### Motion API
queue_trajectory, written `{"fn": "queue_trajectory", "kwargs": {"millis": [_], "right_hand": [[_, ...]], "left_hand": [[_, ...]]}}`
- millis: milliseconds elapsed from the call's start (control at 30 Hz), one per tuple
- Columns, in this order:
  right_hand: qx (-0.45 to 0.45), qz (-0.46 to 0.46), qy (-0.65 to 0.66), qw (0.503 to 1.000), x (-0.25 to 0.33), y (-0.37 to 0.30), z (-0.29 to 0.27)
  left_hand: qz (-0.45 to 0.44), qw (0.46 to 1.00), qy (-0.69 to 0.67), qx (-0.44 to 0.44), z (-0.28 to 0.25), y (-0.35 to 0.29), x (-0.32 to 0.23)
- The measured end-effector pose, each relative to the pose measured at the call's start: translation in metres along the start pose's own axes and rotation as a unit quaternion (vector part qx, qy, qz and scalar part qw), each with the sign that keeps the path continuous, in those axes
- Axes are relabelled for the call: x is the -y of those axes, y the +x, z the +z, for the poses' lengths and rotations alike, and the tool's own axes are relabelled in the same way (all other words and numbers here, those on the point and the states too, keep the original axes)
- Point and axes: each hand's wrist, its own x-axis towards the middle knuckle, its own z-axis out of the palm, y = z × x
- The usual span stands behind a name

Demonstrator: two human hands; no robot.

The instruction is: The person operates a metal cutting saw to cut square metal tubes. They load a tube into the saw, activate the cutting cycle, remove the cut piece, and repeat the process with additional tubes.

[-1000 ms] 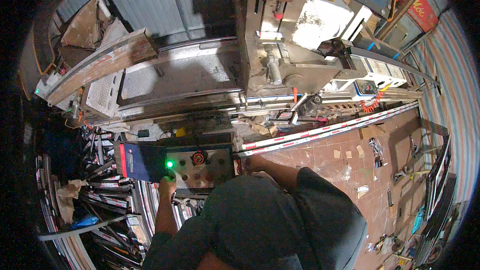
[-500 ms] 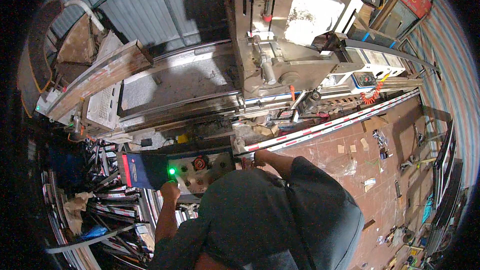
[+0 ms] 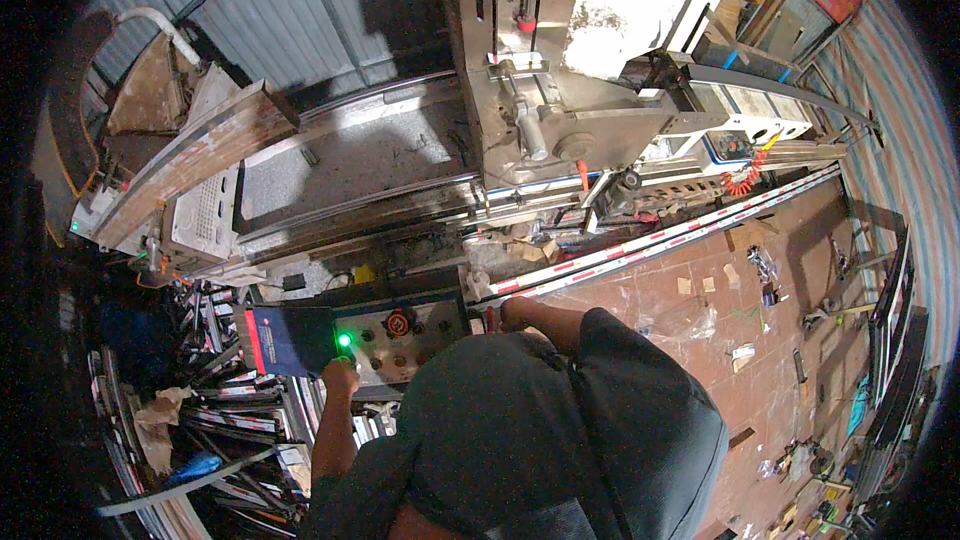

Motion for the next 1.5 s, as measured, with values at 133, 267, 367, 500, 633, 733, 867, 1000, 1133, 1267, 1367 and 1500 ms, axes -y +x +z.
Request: {"fn": "queue_trajectory", "kwargs": {"millis": [133, 267, 367, 500, 633, 733, 867, 1000, 1133, 1267, 1367, 1500], "right_hand": [[-0.015, 0.001, 0.06, 0.998, -0.006, -0.005, -0.004], [0.031, 0.036, 0.061, 0.997, -0.018, 0.004, -0.002], [0.038, 0.041, 0.076, 0.996, -0.039, 0.014, 0.011], [0.014, 0.05, 0.06, 0.997, -0.034, 0.018, 0.007], [0.013, -0.005, 0.029, 0.999, -0.032, 0.013, -0.001], [-0.027, -0.056, -0.008, 0.998, -0.026, 0.004, -0.009], [-0.176, -0.021, 0.117, 0.977, 0.018, -0.036, -0.076], [-0.476, 0.043, 0.248, 0.843, 0.063, -0.115, -0.221], [-0.625, 0.048, 0.178, 0.759, 0.04, -0.168, -0.341], [-0.567, 0.14, -0.006, 0.812, 0.005, -0.166, -0.397], [-0.39, 0.162, 0.073, 0.904, 0.021, -0.141, -0.431], [-0.402, 0.168, 0.055, 0.898, -0.005, -0.068, -0.492]], "left_hand": [[-0.005, 1.0, 0.006, -0.013, 0.005, 0.003, 0.001], [0.011, 0.996, -0.002, -0.091, 0.017, -0.001, 0.005], [-0.002, 1.0, -0.006, -0.004, -0.006, 0.001, -0.005], [-0.002, 1.0, 0.021, -0.01, -0.007, -0.002, -0.003], [-0.027, 0.998, -0.025, 0.056, -0.009, 0.005, -0.003], [-0.027, 0.997, -0.009, 0.073, -0.005, 0.01, 0.002], [0.012, 1.0, 0.021, -0.009, 0.016, 0.014, 0.014], [-0.001, 1.0, 0.0, -0.018, 0.02, 0.011, 0.006], [0.009, 0.999, 0.042, -0.003, 0.034, 0.022, 0.015], [0.031, 0.999, 0.033, -0.006, 0.029, 0.017, 0.017], [-0.008, 0.996, -0.011, -0.083, 0.052, 0.01, 0.026], [-0.056, 0.974, -0.131, -0.177, 0.046, -0.017, 0.014]]}}
